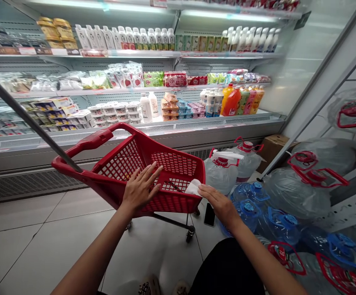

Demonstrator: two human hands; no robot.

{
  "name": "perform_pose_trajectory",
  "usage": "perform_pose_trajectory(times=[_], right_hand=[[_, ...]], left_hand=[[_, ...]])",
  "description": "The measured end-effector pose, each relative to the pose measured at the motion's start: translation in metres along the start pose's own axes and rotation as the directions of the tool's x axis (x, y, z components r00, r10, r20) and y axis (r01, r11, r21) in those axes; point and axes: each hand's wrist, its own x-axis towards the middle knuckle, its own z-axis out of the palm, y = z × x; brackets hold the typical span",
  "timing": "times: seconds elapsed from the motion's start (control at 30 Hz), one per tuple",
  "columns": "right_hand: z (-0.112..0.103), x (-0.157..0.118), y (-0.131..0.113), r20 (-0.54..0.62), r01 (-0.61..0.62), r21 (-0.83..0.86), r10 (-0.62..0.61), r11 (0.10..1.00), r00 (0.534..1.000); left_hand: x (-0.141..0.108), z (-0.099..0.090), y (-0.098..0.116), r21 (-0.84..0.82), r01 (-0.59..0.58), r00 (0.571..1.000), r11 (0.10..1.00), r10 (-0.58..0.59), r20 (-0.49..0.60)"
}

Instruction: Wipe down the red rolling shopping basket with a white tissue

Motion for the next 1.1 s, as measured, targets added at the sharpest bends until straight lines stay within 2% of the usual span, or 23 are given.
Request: perform_pose_trajectory(times=[0.23, 0.33, 0.47, 0.57, 0.73, 0.83, 1.0, 1.1], right_hand=[[0.01, -0.004, -0.059, -0.029, -0.065, 0.078, 0.067, 0.995, 0.997], [0.01, -0.005, -0.069, 0.016, -0.128, 0.1, 0.127, 0.987, 0.992], [0.007, -0.006, -0.064, 0.073, -0.176, 0.051, 0.173, 0.983, 0.982], [0.004, -0.009, -0.061, 0.123, -0.123, 0.02, 0.12, 0.992, 0.985], [0.0, -0.012, -0.061, 0.129, -0.112, -0.07, 0.12, 0.991, 0.984], [0.0, -0.012, -0.057, 0.182, -0.026, -0.066, 0.037, 0.998, 0.983], [-0.001, -0.019, -0.038, 0.157, 0.043, -0.007, -0.041, 0.999, 0.987], [-0.004, -0.023, -0.016, 0.176, -0.008, 0.052, -0.002, 0.999, 0.984]], left_hand=[[-0.004, 0.001, -0.004, -0.009, 0.023, 1.0, 1.0, -0.023, -0.012], [-0.005, 0.0, -0.008, -0.006, 0.02, 1.0, 1.0, -0.02, -0.016], [-0.006, 0.0, -0.011, 0.001, 0.01, 1.0, 1.0, -0.01, -0.013], [-0.006, 0.002, -0.01, 0.002, 0.013, 1.0, 1.0, -0.013, -0.015], [-0.007, 0.002, -0.009, -0.002, 0.022, 1.0, 1.0, -0.022, -0.008], [-0.008, 0.002, -0.009, -0.001, 0.02, 1.0, 1.0, -0.02, -0.001], [-0.01, 0.002, -0.01, -0.003, 0.011, 1.0, 1.0, -0.011, -0.002], [-0.011, 0.001, -0.01, -0.001, -0.011, 1.0, 1.0, 0.011, 0.002]])
